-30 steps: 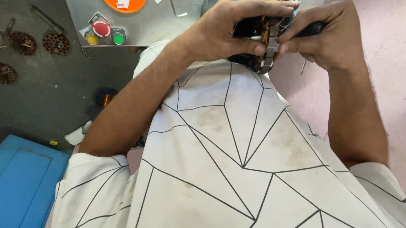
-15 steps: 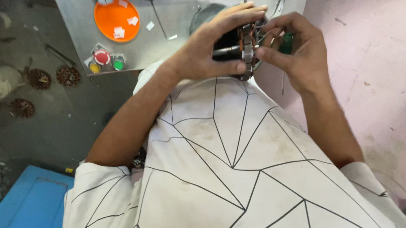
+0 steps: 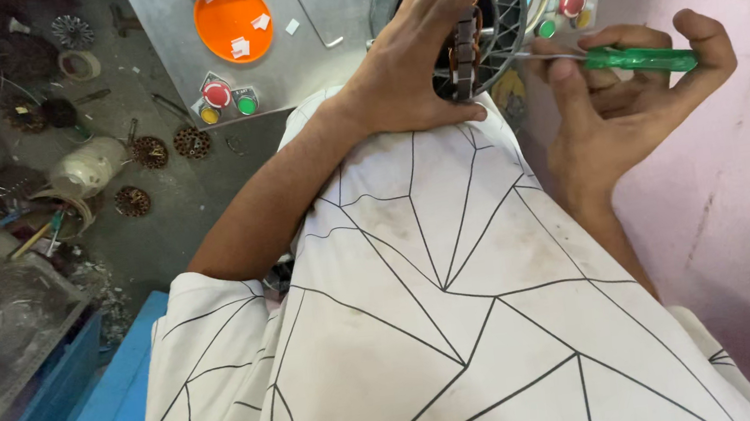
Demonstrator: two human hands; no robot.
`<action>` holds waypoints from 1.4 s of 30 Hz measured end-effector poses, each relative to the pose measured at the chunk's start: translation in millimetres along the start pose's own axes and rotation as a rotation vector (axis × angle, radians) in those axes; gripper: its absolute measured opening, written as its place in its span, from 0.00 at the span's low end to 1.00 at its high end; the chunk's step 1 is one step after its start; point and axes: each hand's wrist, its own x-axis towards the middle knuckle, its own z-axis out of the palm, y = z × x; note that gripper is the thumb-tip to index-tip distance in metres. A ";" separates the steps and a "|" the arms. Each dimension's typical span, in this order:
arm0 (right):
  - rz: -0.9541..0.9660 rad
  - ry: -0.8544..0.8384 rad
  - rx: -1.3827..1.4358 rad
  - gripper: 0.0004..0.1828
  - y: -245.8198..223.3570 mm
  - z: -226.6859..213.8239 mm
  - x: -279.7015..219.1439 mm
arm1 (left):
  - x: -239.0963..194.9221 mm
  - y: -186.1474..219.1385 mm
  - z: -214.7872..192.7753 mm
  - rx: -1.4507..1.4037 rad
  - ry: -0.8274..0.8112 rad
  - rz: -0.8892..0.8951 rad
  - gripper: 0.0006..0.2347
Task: The person assembles components of an electric motor, using a screwdriver to tighten fasteners, handling a copper coil assembly, and using shears to trim wires.
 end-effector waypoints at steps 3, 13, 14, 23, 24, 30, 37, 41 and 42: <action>-0.283 -0.102 -0.222 0.41 5.9 7.6 -6.0 | -2.9 -14.4 -8.2 -0.166 -0.027 -0.063 0.35; -0.712 -0.172 -0.369 0.42 25.3 18.1 2.9 | 17.6 -25.7 -30.2 -0.431 -0.142 -0.023 0.15; -0.748 -0.199 -0.377 0.40 24.9 20.3 5.9 | 17.7 -24.1 -30.5 -0.420 -0.140 -0.044 0.16; -0.249 -0.393 -0.371 0.29 -30.0 25.0 32.8 | 16.5 -20.5 -30.9 -0.394 -0.153 -0.080 0.16; -0.238 -0.414 -0.382 0.28 -36.2 23.2 33.8 | 17.0 -19.5 -31.0 -0.405 -0.149 -0.083 0.16; -0.253 -0.266 -0.223 0.28 -28.8 24.2 42.3 | 15.7 -21.6 -29.2 -0.415 -0.116 -0.063 0.15; -0.207 -0.527 -0.288 0.30 -20.1 8.3 80.3 | 9.8 -20.2 -25.0 -0.348 -0.052 -0.080 0.20; -0.080 -0.583 -0.272 0.34 -16.6 4.9 94.3 | 5.9 -17.4 -24.3 -0.309 -0.036 -0.126 0.21; -0.099 -0.597 -0.275 0.34 -18.3 3.4 89.3 | 5.8 -17.1 -24.8 -0.297 -0.036 -0.124 0.20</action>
